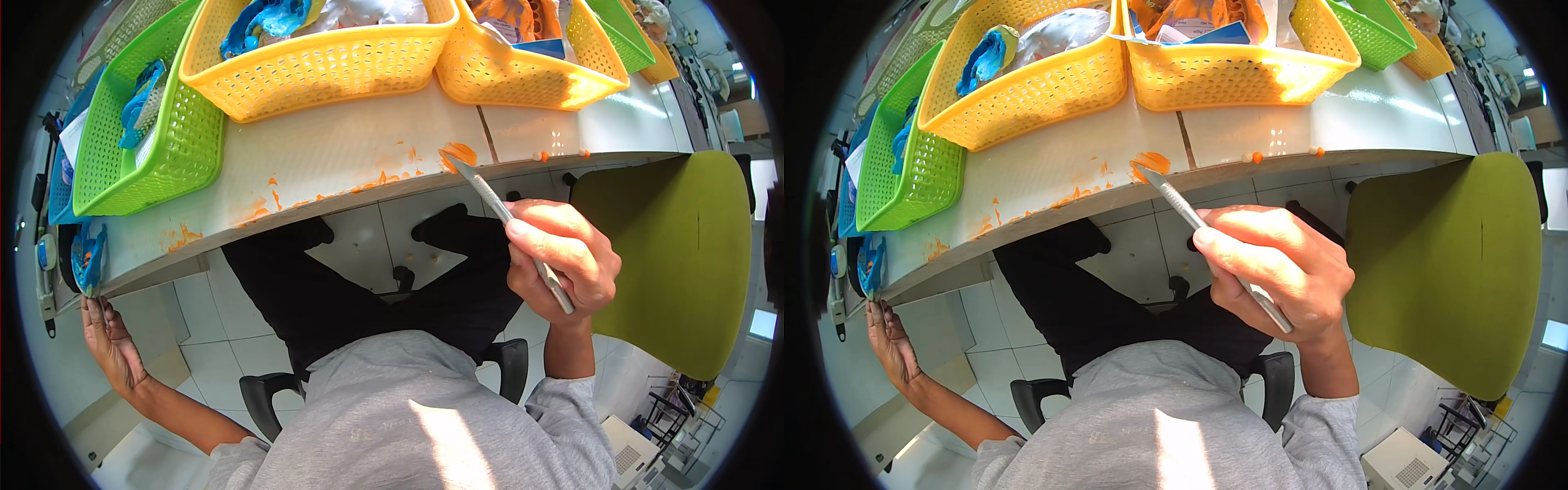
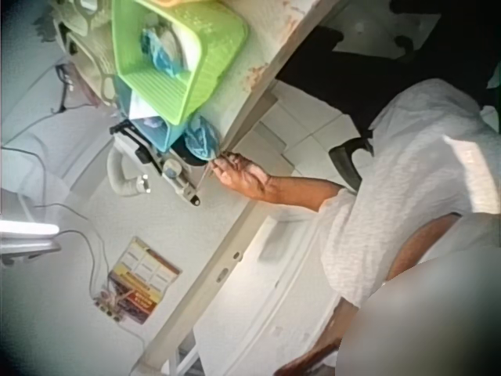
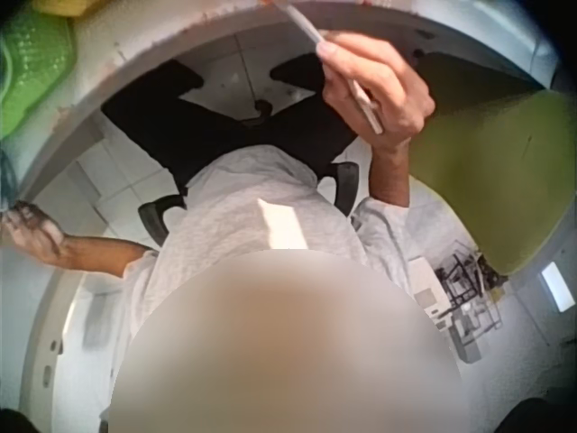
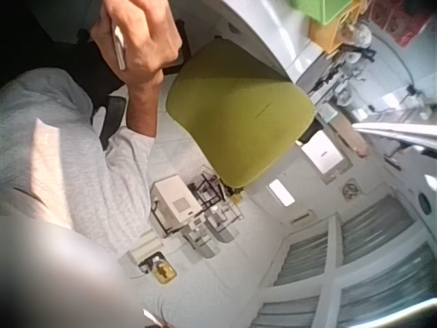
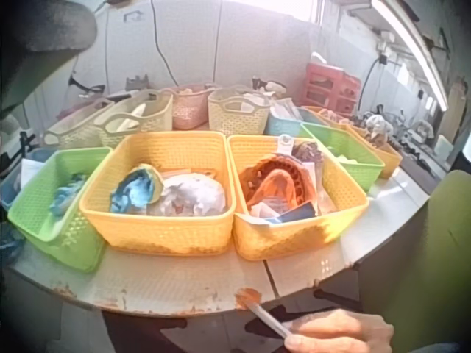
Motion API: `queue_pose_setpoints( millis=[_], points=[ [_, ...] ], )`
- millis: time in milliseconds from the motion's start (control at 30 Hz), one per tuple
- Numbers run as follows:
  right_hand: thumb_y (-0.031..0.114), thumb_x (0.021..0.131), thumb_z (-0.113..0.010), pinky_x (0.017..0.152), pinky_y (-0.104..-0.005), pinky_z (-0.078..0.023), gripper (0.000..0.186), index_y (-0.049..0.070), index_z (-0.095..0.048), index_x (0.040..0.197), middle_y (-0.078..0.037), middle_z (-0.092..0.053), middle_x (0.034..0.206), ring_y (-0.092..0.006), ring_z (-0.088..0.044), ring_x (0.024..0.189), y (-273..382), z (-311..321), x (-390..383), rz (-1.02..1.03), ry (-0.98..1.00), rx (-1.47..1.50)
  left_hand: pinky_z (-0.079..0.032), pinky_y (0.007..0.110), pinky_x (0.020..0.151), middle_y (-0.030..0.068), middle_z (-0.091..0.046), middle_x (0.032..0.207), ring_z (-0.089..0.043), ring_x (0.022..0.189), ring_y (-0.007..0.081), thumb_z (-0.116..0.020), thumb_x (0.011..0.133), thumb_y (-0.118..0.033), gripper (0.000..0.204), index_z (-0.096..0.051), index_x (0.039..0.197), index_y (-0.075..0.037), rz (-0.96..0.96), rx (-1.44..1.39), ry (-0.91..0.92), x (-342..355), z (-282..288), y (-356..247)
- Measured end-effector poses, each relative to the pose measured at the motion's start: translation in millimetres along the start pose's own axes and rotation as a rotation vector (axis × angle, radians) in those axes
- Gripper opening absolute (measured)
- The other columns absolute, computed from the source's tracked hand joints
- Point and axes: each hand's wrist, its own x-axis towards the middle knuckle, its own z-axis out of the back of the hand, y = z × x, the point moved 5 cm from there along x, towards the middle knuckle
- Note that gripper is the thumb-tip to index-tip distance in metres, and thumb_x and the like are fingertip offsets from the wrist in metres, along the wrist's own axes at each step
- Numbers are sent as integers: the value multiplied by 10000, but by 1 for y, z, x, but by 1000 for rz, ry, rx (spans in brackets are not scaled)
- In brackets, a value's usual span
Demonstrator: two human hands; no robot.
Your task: The recorder uses a brush and a probe to apply a colored material and refine details on a blue dental impression tray.
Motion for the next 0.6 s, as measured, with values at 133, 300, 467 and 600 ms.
queue_pose_setpoints(
  millis=[133,300,467,600],
  points=[
    [-117,591,-668,590,-290,-545,288,29,-642,838,-112,-641,812,-251,-664,726,4,-2,-2,22,4,-32,-373,164,616,22,-500,880,-419,725,61,-567,890,-133,321,-484,1155,29,15,-147,47,-8,23,3],
    [-104,604,-672,589,-288,-545,272,21,-640,844,-115,-640,806,-251,-665,721,4,-6,-3,44,-4,-41,-371,155,600,16,-425,882,-382,712,62,-550,898,-120,437,-380,1256,65,-22,-292,165,-37,3,-9],
    [-79,636,-666,577,-287,-544,243,14,-625,857,-124,-643,794,-248,-662,691,7,-4,-16,80,-14,-42,-390,154,584,25,-363,900,-387,685,58,-576,877,-99,514,-319,1301,38,-20,-355,328,-77,-16,-10],
    [14,767,-656,619,-327,-554,167,-22,-551,892,-206,-638,794,-274,-660,700,7,-2,-20,36,-75,-111,-395,155,565,38,-353,886,-377,659,68,-655,818,-98,523,-373,1239,34,16,-468,496,-99,-44,-7]
  ],
)
